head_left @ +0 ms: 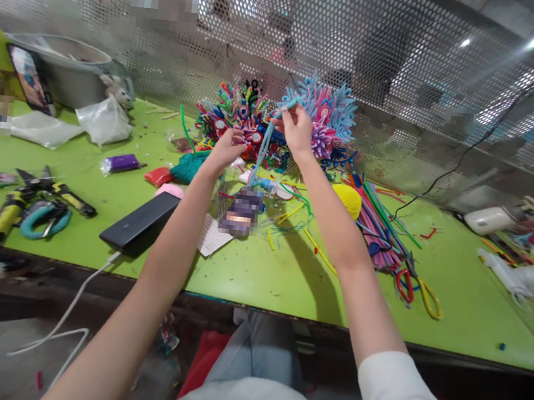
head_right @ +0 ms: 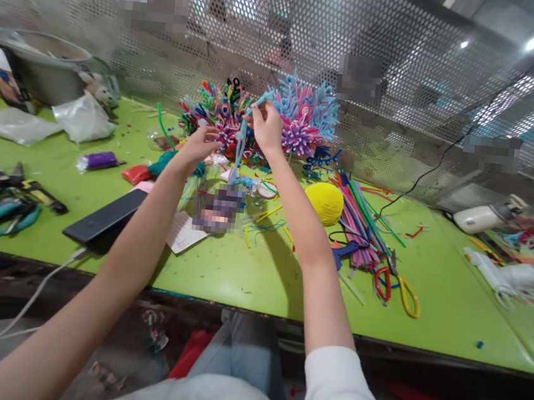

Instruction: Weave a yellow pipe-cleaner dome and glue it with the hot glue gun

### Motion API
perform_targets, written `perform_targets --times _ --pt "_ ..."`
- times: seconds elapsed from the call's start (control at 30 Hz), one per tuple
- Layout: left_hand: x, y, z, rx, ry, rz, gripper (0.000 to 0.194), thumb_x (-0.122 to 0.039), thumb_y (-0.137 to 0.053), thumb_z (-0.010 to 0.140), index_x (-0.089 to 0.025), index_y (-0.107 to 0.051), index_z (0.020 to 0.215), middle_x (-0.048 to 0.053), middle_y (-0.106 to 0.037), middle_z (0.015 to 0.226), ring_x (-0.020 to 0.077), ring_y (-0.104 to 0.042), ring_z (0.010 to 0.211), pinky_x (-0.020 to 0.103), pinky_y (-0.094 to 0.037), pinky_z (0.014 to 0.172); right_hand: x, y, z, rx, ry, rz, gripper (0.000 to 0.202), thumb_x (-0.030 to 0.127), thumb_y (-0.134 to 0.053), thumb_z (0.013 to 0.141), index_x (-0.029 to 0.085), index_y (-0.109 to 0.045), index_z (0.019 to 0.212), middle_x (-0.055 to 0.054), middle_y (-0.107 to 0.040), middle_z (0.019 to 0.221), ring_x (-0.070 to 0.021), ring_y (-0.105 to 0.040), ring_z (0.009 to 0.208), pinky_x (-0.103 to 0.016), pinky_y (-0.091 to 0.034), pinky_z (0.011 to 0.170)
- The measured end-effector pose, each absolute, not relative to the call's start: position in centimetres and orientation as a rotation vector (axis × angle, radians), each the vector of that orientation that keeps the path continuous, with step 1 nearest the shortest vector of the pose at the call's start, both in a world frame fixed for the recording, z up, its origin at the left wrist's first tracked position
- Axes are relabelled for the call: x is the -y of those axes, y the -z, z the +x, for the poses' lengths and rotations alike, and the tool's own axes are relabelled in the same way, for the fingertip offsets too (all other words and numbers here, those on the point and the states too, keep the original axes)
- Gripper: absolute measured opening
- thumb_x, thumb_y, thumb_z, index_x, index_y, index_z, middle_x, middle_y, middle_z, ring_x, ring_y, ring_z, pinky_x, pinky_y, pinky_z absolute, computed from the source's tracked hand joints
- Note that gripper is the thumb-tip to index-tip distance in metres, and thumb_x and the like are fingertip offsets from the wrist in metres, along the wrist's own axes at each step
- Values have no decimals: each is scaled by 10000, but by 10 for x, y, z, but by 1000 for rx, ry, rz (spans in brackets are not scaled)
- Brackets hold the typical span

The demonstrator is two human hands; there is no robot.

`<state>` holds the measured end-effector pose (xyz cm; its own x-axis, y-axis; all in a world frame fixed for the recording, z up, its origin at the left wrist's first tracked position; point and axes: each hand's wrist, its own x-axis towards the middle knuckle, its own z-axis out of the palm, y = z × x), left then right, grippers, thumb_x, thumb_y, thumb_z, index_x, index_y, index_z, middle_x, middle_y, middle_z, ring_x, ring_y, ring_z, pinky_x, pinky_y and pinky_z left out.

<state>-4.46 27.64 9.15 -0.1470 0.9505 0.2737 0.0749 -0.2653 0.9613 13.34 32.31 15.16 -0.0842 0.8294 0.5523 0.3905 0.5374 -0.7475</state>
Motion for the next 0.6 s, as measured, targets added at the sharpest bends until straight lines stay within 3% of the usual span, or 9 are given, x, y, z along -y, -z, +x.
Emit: perform_targets --times 0.1,0.27,0.43,0.6 --pt "-279 -89 -45 -1199 -1481 1395 367 -45 -624 612 -179 -581 951 45 -608 922 198 -603 925 349 -493 886 -331 -163 139 1731 -433 -994 620 706 -311 879 168 -560 1058 -49 -673 1106 -214 -673 1137 -278 -584 834" --pt "-279 -88 -46 -1186 -1460 1456 368 -57 -621 618 -171 -589 966 66 -633 957 202 -609 927 351 -509 870 -327 -181 145 1802 -362 -962 688 710 -189 894 171 -541 1138 -44 -656 1107 -198 -690 1090 -281 -574 815" --pt "-275 -90 -48 -1200 -1370 1606 338 -131 -614 662 -159 -585 998 93 -664 1038 232 -616 1009 404 -510 919 -306 -197 148 1845 -250 -1030 631 698 -223 927 205 -538 1164 -90 -654 1143 -168 -711 995 -272 -588 789" --pt "-273 -95 -45 -1158 -1319 1641 273 -141 -612 698 -162 -578 968 91 -669 1023 217 -627 972 401 -512 901 -262 -206 156 1898 -170 -1040 544 658 -281 953 206 -564 1058 -51 -662 959 -142 -678 889 -307 -581 797"
